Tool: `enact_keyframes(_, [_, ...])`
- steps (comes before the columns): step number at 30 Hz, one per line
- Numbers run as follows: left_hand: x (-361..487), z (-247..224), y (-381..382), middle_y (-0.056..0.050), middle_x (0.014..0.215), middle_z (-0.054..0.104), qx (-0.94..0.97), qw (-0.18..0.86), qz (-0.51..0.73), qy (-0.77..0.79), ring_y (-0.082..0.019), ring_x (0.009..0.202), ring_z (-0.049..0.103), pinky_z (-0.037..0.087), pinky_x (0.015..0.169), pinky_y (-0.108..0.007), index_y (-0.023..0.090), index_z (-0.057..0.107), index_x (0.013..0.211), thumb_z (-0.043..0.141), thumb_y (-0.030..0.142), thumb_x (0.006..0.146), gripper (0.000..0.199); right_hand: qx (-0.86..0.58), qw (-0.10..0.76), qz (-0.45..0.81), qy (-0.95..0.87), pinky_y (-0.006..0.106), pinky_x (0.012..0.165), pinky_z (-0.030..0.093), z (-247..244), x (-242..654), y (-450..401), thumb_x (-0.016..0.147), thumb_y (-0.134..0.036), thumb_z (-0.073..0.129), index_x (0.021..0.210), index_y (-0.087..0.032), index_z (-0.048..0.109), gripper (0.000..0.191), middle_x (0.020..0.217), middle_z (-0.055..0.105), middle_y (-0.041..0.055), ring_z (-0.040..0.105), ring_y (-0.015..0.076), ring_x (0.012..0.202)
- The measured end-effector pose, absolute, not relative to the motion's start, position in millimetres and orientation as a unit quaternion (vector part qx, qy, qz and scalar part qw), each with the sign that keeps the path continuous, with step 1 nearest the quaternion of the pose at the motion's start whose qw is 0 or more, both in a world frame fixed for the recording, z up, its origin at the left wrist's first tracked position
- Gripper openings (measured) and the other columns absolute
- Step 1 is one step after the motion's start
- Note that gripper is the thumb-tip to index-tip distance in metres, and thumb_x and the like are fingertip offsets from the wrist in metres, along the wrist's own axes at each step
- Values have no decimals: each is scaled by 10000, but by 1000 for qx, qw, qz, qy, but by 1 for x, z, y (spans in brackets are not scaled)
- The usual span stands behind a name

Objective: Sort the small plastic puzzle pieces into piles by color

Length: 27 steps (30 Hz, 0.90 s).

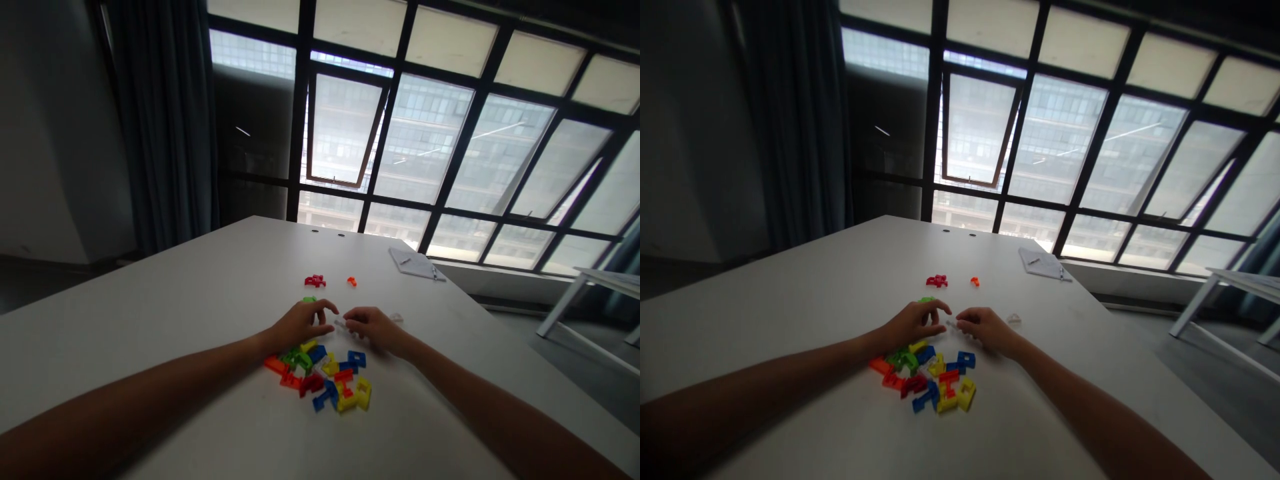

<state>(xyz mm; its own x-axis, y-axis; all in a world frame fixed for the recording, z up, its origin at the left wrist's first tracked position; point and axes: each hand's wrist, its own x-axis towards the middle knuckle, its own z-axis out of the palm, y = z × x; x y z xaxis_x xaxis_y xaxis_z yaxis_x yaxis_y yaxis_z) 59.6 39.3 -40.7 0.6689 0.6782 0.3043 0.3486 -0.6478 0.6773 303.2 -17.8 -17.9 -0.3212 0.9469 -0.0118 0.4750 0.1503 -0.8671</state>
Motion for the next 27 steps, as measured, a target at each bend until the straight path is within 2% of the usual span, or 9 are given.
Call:
enact_keyframes(7, [59,-38,38,14,868,664,881,275,282,263,-117,658,528,400,619,-222,267,716,1146,707,427,905,290,-470,319,420,-708,367,833,496,-26,294,-20,879,-509,676,1056,-154,763,405,956,728,55,631,219,884])
enact_keyframes(11, [59,-38,37,7,860,665,878,269,290,269,-121,660,528,401,616,-225,250,736,1088,722,442,892,274,-472,341,393,-712,367,823,503,-32,293,-19,917,-484,630,1068,-167,747,370,913,724,47,643,210,851])
enact_keyframes(14, [59,-39,38,3,868,673,869,273,294,288,-126,665,538,411,615,-229,240,727,1089,712,482,892,312,-477,383,355,-707,352,784,524,-36,292,-19,908,-414,651,1154,-170,677,348,977,719,56,648,196,840])
enact_keyframes(17, [59,-42,40,3,874,678,861,280,297,305,-128,661,544,417,602,-230,240,717,1109,695,520,893,354,-462,396,295,-737,321,739,531,-38,289,-21,850,-316,721,1119,-185,655,306,1089,705,67,651,181,841])
enact_keyframes(22, [59,-44,42,11,836,668,863,274,306,295,-121,651,540,407,599,-228,230,728,1066,718,521,873,349,-441,403,171,-783,309,735,523,-36,285,-27,847,-165,687,1016,-196,677,173,956,702,37,642,171,805])
enact_keyframes(27, [58,-42,40,11,834,657,858,294,308,287,-121,646,528,400,591,-227,233,715,1092,714,531,872,370,-428,412,104,-798,328,759,533,-38,285,-30,877,-189,685,994,-208,680,119,928,704,38,646,188,816])
